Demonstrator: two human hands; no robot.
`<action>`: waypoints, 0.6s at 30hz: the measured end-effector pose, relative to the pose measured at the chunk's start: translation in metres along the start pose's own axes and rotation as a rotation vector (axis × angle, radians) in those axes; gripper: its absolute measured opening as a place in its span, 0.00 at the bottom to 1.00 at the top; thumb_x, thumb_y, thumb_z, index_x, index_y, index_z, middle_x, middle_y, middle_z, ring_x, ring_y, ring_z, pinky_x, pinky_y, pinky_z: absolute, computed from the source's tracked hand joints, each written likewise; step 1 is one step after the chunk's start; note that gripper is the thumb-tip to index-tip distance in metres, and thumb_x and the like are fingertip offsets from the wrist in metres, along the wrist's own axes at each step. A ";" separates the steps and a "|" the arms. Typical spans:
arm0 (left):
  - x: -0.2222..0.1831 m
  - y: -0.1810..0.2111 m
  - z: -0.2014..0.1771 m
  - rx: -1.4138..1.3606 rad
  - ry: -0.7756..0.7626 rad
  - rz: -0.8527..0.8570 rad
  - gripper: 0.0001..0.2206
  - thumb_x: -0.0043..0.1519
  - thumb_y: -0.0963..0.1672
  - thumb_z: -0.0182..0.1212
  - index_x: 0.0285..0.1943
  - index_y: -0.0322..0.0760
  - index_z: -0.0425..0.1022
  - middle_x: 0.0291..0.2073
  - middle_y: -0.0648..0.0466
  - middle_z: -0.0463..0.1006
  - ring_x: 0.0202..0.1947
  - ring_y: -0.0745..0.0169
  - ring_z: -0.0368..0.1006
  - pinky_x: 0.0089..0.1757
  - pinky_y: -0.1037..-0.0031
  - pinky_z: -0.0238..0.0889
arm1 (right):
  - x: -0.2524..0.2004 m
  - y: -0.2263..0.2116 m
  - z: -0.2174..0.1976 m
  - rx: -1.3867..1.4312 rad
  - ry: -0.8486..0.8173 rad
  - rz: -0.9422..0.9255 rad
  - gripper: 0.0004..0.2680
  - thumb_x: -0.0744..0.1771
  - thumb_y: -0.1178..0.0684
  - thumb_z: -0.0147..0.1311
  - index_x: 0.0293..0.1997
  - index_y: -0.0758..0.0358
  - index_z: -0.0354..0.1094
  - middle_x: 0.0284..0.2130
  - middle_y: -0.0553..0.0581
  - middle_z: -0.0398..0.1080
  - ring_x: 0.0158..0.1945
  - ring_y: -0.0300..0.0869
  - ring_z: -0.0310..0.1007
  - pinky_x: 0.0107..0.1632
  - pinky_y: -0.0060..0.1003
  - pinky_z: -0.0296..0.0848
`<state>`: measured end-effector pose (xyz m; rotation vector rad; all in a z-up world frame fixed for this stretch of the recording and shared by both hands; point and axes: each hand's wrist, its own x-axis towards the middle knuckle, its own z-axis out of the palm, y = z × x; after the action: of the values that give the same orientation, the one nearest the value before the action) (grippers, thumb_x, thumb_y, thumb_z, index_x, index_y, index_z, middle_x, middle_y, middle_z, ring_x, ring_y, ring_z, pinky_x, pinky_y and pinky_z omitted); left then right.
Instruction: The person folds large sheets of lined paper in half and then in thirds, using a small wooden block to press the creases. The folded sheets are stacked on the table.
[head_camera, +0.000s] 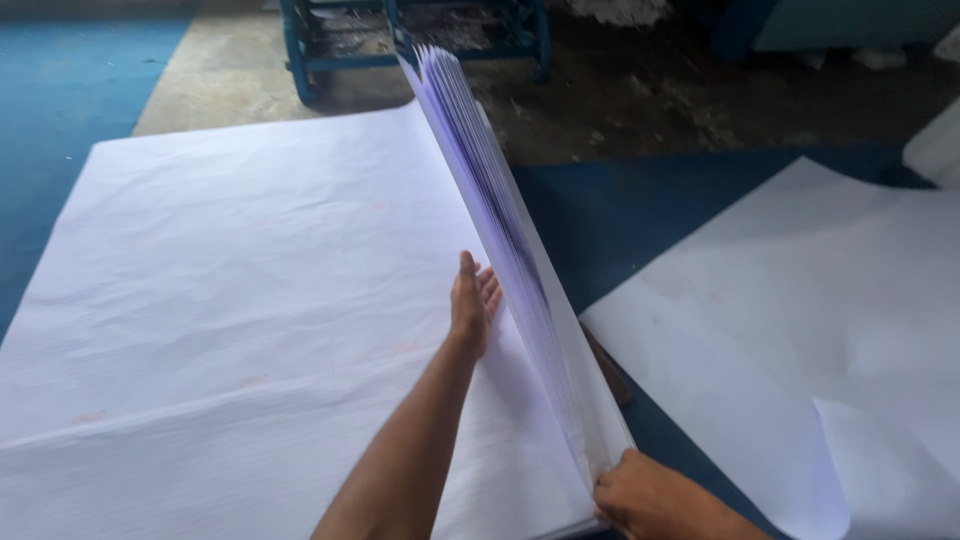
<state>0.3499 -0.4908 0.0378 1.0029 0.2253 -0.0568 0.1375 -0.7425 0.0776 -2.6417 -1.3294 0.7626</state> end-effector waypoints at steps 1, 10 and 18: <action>0.000 -0.001 0.000 -0.002 -0.005 0.006 0.48 0.60 0.65 0.39 0.76 0.25 0.40 0.71 0.23 0.48 0.73 0.32 0.49 0.68 0.54 0.46 | -0.004 -0.009 -0.007 0.012 0.060 -0.004 0.11 0.69 0.50 0.54 0.28 0.63 0.69 0.27 0.60 0.72 0.34 0.57 0.71 0.46 0.50 0.68; 0.002 -0.001 -0.002 -0.053 -0.010 0.000 0.46 0.61 0.64 0.37 0.76 0.25 0.40 0.72 0.24 0.48 0.74 0.35 0.49 0.68 0.56 0.47 | -0.006 -0.016 -0.019 0.061 0.144 0.012 0.10 0.67 0.49 0.54 0.29 0.63 0.71 0.29 0.59 0.73 0.37 0.57 0.70 0.48 0.50 0.67; 0.001 -0.001 -0.004 -0.069 -0.006 -0.025 0.46 0.62 0.64 0.37 0.76 0.25 0.40 0.72 0.25 0.48 0.74 0.36 0.49 0.68 0.58 0.48 | -0.007 -0.022 -0.026 0.104 0.028 0.134 0.12 0.69 0.46 0.51 0.31 0.63 0.72 0.30 0.57 0.74 0.38 0.53 0.70 0.51 0.47 0.67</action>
<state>0.3505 -0.4878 0.0346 0.9311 0.2334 -0.0745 0.1300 -0.7307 0.1090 -2.6690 -1.0836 0.7850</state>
